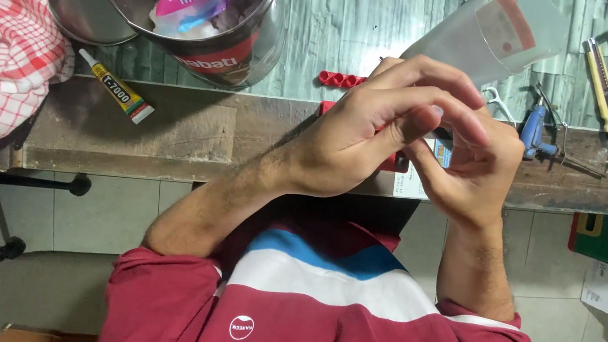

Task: Using a manual syringe to fill small red battery cells with liquid on a workbench.

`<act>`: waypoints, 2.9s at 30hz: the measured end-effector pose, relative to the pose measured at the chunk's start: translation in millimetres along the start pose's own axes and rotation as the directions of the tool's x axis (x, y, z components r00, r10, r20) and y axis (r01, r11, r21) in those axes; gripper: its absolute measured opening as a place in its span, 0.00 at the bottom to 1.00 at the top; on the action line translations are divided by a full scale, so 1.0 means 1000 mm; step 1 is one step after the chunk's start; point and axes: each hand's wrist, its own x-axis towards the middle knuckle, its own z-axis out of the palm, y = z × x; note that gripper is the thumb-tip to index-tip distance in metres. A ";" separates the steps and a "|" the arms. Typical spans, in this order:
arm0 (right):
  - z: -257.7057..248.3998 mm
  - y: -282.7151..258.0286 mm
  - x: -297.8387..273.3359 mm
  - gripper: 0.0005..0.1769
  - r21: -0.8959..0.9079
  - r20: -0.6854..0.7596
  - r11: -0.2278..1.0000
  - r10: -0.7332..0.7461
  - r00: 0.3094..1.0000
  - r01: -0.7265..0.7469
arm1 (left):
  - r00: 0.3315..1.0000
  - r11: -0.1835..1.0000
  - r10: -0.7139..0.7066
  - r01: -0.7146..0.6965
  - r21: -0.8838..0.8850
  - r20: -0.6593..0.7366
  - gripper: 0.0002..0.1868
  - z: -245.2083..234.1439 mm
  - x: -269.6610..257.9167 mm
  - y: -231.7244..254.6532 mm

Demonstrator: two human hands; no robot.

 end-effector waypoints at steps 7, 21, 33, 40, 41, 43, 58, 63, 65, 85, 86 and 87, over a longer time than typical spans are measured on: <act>0.004 0.009 -0.004 0.12 -0.083 -0.038 0.997 -0.004 0.999 0.001 | 1.000 0.998 -0.017 0.017 0.062 -0.010 0.21 0.000 -0.001 -0.001; 0.009 0.007 0.002 0.03 -0.087 0.024 0.992 -0.086 0.996 0.088 | 0.999 0.986 -0.035 0.038 0.164 -0.023 0.15 -0.001 -0.009 -0.003; 0.010 -0.004 0.012 0.05 -0.040 0.113 0.990 -0.129 0.985 0.135 | 0.977 0.812 0.162 -0.054 0.581 -0.136 0.08 -0.002 -0.020 0.014; 0.012 -0.009 0.019 0.08 0.031 0.114 0.981 -0.192 0.975 0.190 | 0.959 0.717 0.257 -0.108 0.689 -0.117 0.08 -0.002 -0.017 0.021; 0.013 -0.010 0.018 0.10 0.078 0.098 0.975 -0.217 0.971 0.210 | 0.963 0.708 0.250 -0.110 0.697 -0.102 0.07 -0.002 -0.018 0.022; 0.015 -0.005 0.016 0.07 0.099 0.086 0.971 -0.227 0.970 0.218 | 0.961 0.660 0.261 -0.111 0.743 -0.088 0.05 -0.001 -0.015 0.026; 0.021 -0.006 0.017 0.09 0.001 0.011 0.977 -0.212 0.977 0.212 | 0.902 0.373 0.432 -0.191 0.908 0.012 0.09 0.002 -0.003 0.054; 0.020 -0.011 0.022 0.08 0.064 0.048 0.973 -0.223 0.974 0.220 | 0.909 0.350 0.417 -0.172 0.921 0.011 0.04 0.007 -0.007 0.041; 0.022 -0.007 0.020 0.10 0.057 0.032 0.961 -0.272 0.962 0.270 | 0.903 0.344 0.428 -0.194 0.919 0.030 0.08 0.007 -0.006 0.047; 0.012 -0.001 0.017 0.13 0.500 0.140 0.866 -0.089 0.986 0.007 | 0.932 0.384 0.361 -0.113 0.916 -0.036 0.15 0.012 -0.015 0.040; 0.012 -0.001 0.018 0.15 0.495 0.143 0.869 -0.087 0.986 0.004 | 0.928 0.381 0.373 -0.123 0.916 -0.030 0.15 0.012 -0.014 0.040; 0.012 0.000 0.018 0.15 0.496 0.144 0.868 -0.087 0.986 0.004 | 0.928 0.380 0.372 -0.122 0.917 -0.031 0.15 0.012 -0.013 0.040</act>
